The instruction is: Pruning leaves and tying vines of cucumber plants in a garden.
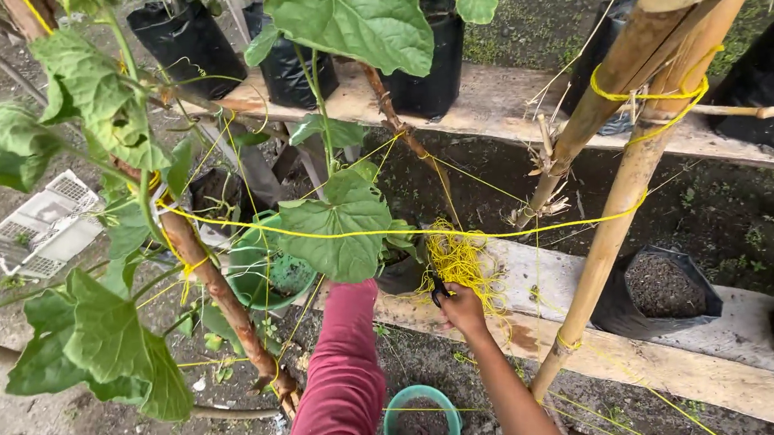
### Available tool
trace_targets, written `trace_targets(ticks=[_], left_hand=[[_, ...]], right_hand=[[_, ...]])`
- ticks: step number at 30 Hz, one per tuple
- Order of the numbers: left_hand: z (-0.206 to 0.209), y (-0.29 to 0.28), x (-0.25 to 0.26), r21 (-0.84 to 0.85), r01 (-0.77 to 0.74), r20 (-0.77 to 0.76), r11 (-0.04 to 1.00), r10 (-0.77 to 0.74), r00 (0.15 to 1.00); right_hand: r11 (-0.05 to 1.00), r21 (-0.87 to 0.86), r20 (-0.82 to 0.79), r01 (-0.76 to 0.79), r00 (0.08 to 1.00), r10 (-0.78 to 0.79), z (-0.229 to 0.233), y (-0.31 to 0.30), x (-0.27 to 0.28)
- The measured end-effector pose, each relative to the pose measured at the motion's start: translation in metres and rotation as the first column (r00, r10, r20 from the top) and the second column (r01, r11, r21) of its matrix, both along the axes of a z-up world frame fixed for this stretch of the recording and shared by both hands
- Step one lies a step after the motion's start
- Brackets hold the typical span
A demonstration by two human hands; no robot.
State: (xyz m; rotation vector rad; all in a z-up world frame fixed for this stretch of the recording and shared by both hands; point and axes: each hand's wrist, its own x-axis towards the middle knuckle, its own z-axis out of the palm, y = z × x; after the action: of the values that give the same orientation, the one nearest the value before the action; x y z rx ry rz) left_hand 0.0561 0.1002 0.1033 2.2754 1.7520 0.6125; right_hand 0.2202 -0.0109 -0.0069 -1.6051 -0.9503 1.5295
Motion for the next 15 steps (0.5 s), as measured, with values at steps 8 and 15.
trace_targets(ticks=[8, 15], left_hand=[[-0.036, -0.031, -0.009, -0.153, -0.024, -0.023, 0.988, 0.021, 1.000], [-0.103, -0.101, -0.010, -0.475, -0.194, -0.048, 0.858, 0.195, 0.980]], right_hand=[[0.988, 0.013, -0.125, 0.157, 0.980, -0.154, -0.015, 0.001, 0.010], [0.966, -0.058, -0.283, 0.254, 0.923, -0.260, 0.037, -0.017, 0.013]])
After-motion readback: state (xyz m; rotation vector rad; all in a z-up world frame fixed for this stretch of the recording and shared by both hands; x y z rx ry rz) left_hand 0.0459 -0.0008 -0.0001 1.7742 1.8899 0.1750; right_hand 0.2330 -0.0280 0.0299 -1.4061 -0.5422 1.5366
